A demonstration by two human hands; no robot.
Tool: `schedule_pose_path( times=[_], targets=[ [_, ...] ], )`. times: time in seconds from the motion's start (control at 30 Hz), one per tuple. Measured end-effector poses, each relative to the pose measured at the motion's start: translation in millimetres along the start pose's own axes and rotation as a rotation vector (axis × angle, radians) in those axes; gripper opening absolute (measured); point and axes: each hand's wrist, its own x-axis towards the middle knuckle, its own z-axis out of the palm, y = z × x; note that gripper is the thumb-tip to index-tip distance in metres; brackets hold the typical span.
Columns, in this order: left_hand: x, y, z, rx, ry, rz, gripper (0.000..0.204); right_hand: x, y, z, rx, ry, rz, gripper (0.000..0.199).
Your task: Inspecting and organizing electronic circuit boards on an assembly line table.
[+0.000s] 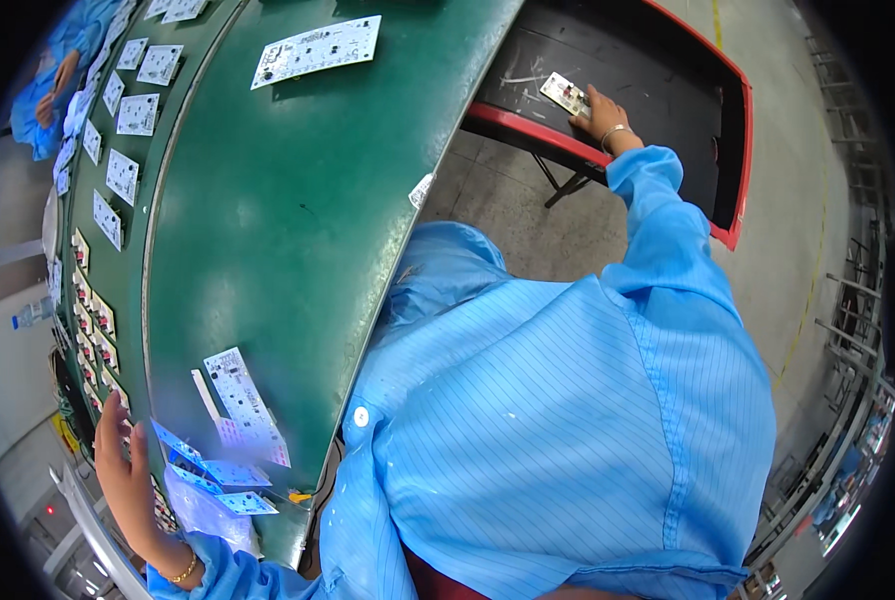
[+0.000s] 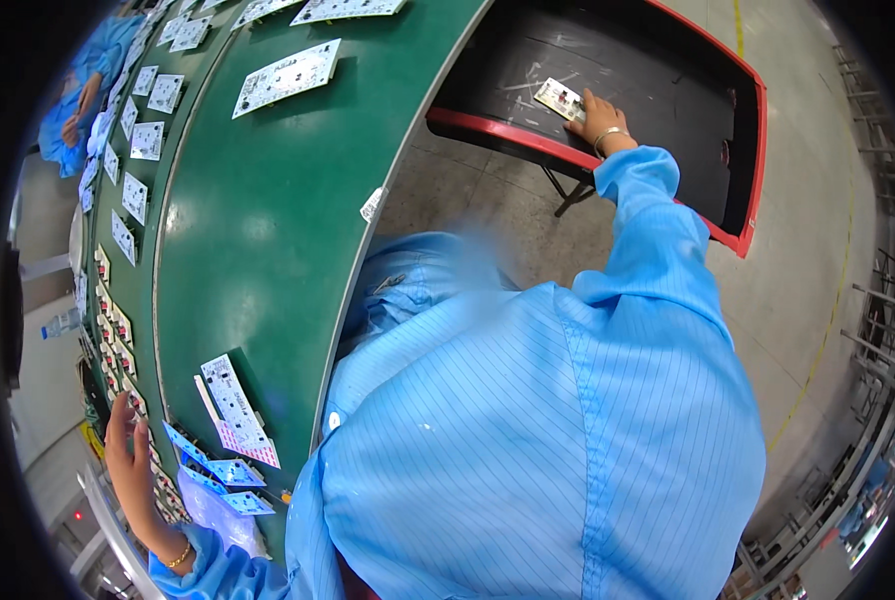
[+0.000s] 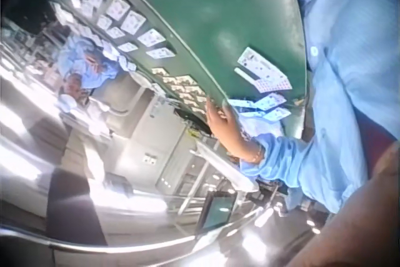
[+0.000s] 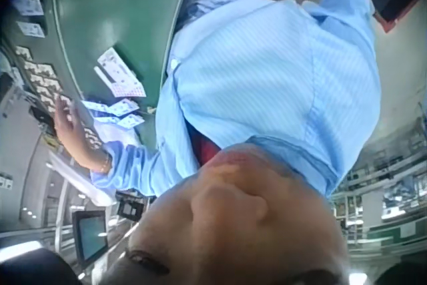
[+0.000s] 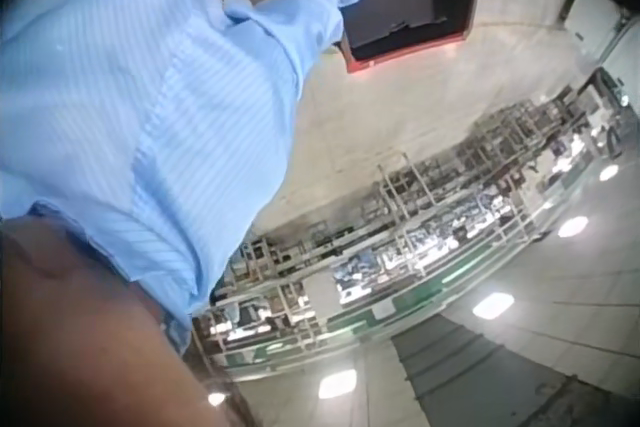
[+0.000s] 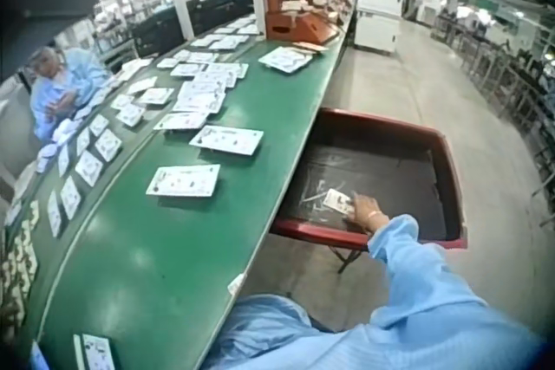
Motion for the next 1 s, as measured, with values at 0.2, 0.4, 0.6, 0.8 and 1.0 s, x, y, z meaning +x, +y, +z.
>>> schedule_pose_path(
  times=[0.2, 0.4, 0.6, 0.8, 1.0],
  targets=[
    [-2, 15, -8, -0.001, 0.011, -0.029, 0.038, 14, -5, -9, -0.015, 0.083, -0.07, 0.046],
    [5, 2, 7, -0.03, 0.021, 0.071, 0.04, 2, 12, -21, 0.409, 0.24, -0.025, 0.038],
    [-5, -16, 16, -0.086, 0.038, 0.05, 0.042, -82, -56, -175, 1.084, 0.154, -0.258, 0.03],
    [-8, -31, 35, -0.187, 0.035, -0.007, 0.041, -129, -127, -250, 0.998, 0.189, -0.702, 0.046],
    [-22, -39, 42, -0.264, 0.053, -0.043, 0.044, -136, -179, -266, 0.854, 0.081, -0.896, 0.045]
  ],
)
